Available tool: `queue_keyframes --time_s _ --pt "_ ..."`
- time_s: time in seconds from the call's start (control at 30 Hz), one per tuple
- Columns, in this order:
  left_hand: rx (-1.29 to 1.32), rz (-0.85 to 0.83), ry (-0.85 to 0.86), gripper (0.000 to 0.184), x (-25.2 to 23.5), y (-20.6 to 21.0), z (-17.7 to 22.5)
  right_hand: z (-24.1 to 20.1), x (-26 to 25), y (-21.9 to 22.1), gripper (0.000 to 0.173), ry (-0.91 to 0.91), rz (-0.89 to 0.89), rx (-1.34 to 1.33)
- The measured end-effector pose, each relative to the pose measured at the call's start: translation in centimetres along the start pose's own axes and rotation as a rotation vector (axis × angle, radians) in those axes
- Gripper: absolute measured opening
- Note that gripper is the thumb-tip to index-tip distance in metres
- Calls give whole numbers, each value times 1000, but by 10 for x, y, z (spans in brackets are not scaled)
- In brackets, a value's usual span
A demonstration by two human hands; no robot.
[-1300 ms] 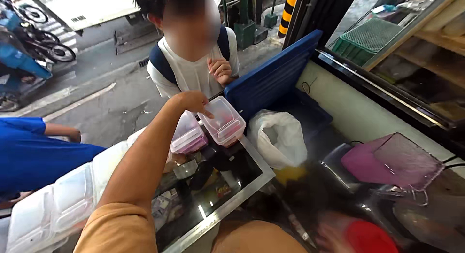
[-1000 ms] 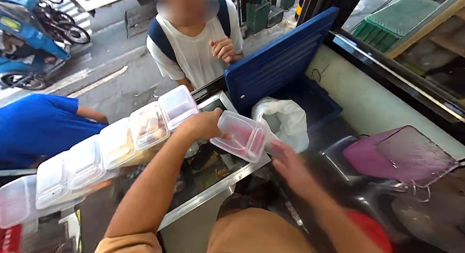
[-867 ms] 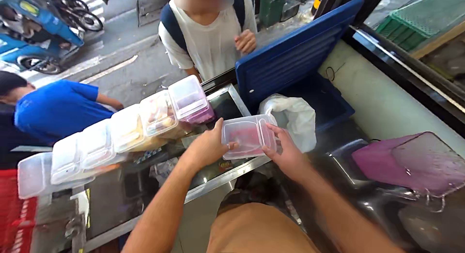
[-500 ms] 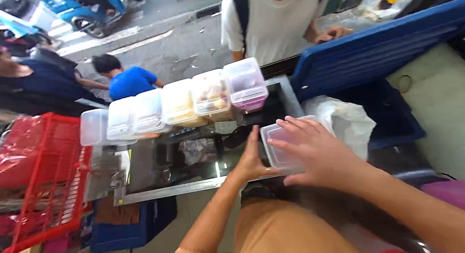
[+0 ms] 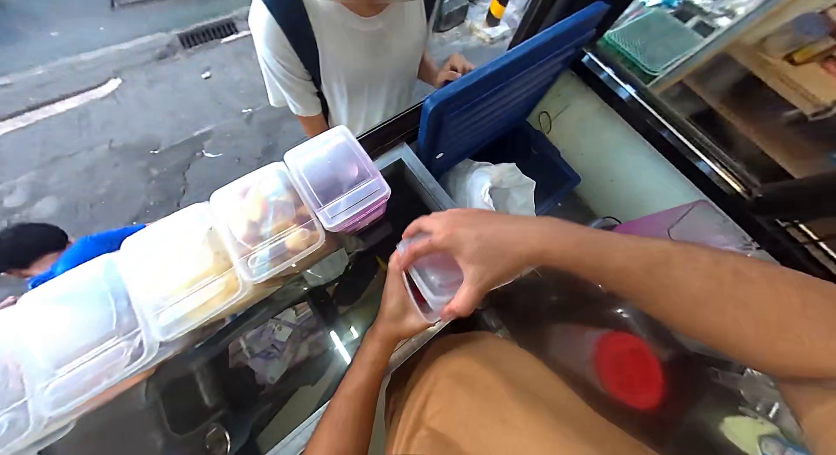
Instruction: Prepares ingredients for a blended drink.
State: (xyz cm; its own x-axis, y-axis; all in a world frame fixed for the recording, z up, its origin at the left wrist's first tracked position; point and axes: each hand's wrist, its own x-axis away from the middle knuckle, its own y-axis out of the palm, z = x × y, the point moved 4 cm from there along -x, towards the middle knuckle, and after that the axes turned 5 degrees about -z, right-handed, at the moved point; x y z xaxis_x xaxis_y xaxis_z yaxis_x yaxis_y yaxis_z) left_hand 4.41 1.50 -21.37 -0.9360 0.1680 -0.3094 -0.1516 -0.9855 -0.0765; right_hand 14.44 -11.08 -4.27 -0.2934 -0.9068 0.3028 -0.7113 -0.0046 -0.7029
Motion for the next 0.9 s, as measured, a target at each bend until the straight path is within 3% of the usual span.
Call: queue_keyframes --time_s 0.1,0.17,0.23,0.33,0.4,0.47,0.53,0.6,0.67,0.77,0.83,0.9 --pt "-67 35 10 124 18 -19 18 26 23 -34 67 86 226 -298" --pt "-140 79 0 124 37 -42 37 69 36 -21 76 304 328 -173" --pt "-266 103 6 121 50 -64 59 107 28 25 86 445 355 10" --pt "-396 91 29 113 55 -82 95 115 -10 106 87 335 285 106" --pt "-436 83 79 112 47 -84 110 106 -26 130 85 212 311 108" --pt "-468 82 136 112 34 -79 119 100 -10 119 67 209 467 30" --pt "-525 69 177 112 21 -69 122 91 44 93 32 325 796 -104" --pt "-587 35 221 111 8 -52 120 61 104 65 25 356 1024 -185" --pt "-596 -30 277 107 -13 -19 112 23 140 59 24 344 874 -97" --pt "-613 -185 393 103 -54 53 105 13 165 66 16 604 404 11" --pt "-632 -274 459 100 -76 104 110 30 195 64 9 723 340 -3" --pt "-633 -354 458 102 -95 150 118 46 240 63 8 736 428 12"
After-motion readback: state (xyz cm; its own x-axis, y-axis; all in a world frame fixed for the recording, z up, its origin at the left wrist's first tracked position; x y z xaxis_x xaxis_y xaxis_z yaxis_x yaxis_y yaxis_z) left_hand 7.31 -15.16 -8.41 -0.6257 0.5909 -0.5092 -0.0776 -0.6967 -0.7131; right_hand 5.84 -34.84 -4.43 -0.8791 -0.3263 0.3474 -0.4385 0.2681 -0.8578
